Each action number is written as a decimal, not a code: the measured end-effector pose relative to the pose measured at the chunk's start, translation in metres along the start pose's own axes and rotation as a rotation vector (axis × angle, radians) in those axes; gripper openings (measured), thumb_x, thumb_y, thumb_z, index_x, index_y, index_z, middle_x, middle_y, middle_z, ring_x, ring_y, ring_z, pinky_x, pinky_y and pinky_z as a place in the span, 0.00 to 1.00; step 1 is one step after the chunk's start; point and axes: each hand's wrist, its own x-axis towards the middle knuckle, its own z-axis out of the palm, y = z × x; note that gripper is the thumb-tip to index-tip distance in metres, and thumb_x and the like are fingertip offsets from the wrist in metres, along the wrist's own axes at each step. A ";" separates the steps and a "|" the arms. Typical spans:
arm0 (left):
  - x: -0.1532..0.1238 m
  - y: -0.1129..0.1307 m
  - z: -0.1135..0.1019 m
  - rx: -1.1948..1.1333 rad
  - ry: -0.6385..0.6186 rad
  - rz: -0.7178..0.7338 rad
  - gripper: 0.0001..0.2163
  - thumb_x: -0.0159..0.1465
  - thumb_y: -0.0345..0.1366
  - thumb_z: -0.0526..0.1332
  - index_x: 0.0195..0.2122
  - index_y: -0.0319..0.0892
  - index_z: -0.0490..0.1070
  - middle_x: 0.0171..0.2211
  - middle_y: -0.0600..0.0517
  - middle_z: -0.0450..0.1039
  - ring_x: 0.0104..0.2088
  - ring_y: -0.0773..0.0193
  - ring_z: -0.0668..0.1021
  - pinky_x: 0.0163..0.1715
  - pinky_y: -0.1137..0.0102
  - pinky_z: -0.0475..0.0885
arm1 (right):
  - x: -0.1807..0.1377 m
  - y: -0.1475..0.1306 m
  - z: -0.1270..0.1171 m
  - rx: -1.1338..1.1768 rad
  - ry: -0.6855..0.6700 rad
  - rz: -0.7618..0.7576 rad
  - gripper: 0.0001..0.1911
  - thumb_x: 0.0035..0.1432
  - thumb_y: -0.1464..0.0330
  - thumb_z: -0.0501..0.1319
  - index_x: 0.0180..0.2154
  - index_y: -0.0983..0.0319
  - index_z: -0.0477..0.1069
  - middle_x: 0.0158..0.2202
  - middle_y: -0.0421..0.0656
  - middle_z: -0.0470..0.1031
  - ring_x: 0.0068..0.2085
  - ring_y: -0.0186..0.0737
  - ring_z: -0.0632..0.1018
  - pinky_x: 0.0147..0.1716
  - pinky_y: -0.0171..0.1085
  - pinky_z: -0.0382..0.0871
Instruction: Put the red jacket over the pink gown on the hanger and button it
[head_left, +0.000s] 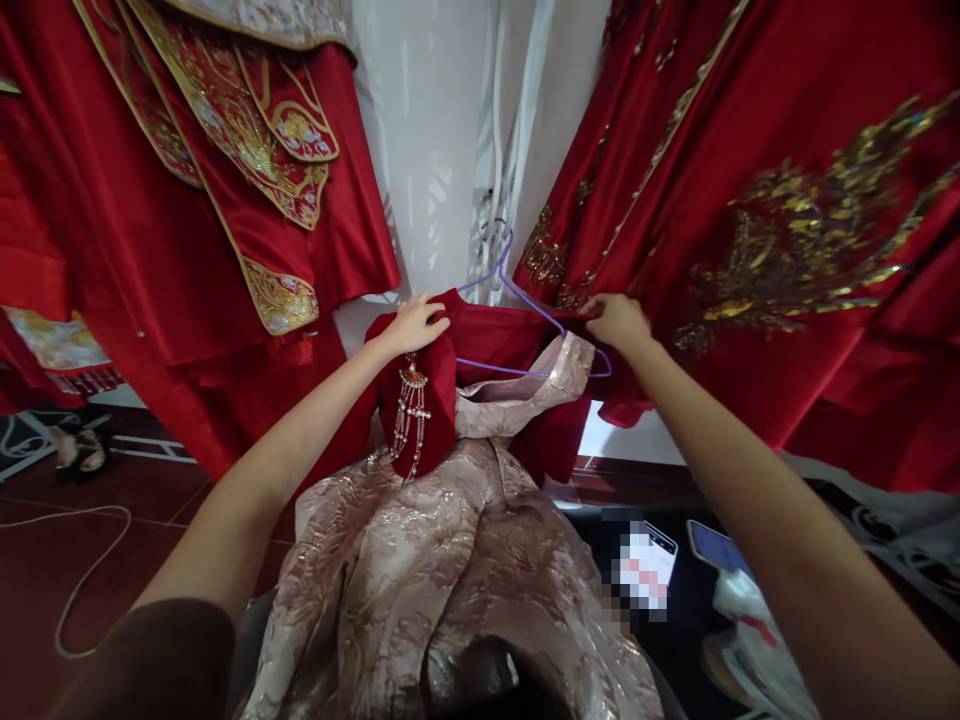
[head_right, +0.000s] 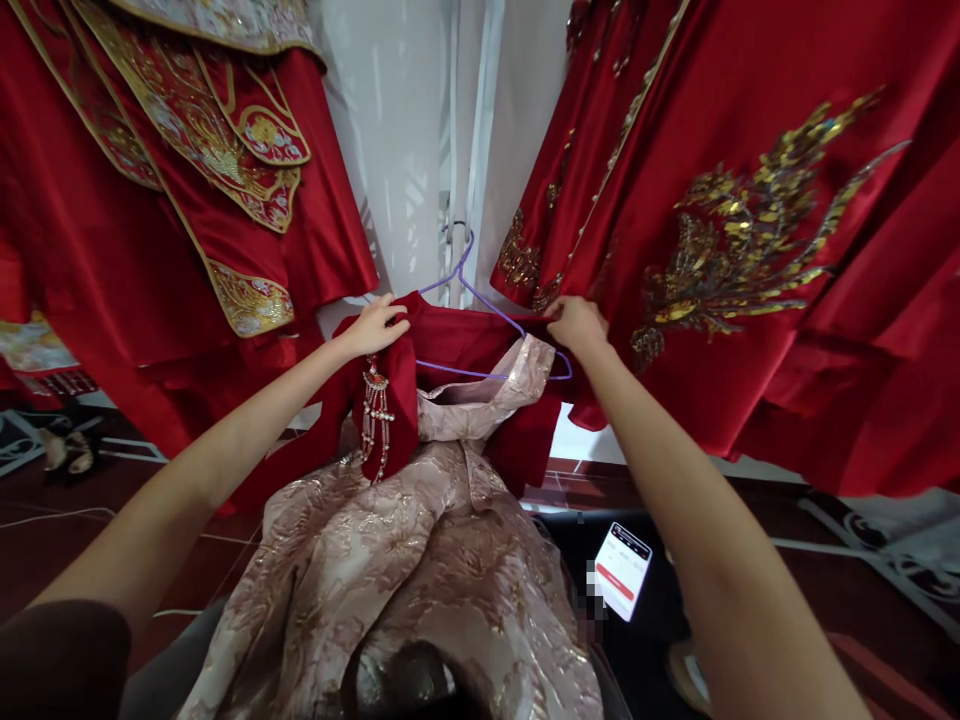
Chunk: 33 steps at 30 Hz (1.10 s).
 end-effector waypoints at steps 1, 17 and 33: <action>-0.001 0.000 0.001 0.013 0.005 0.001 0.13 0.63 0.40 0.51 0.40 0.41 0.72 0.37 0.47 0.64 0.42 0.56 0.70 0.46 0.62 0.63 | 0.000 0.011 -0.007 -0.015 0.027 0.012 0.14 0.39 0.80 0.60 0.29 0.60 0.76 0.29 0.46 0.75 0.29 0.38 0.70 0.33 0.40 0.62; 0.000 -0.004 0.018 0.053 0.013 0.036 0.11 0.63 0.39 0.51 0.38 0.41 0.70 0.35 0.47 0.62 0.41 0.56 0.69 0.44 0.65 0.63 | -0.027 0.051 -0.067 -0.426 -0.333 -0.064 0.18 0.44 0.81 0.56 0.37 0.64 0.75 0.34 0.48 0.78 0.29 0.37 0.73 0.31 0.34 0.62; -0.001 0.020 0.015 0.145 -0.085 -0.105 0.13 0.64 0.39 0.49 0.41 0.39 0.70 0.42 0.42 0.64 0.47 0.49 0.69 0.47 0.58 0.63 | -0.095 -0.049 -0.012 1.029 -0.090 0.281 0.07 0.48 0.75 0.50 0.27 0.63 0.65 0.22 0.39 0.67 0.22 0.30 0.67 0.27 0.34 0.61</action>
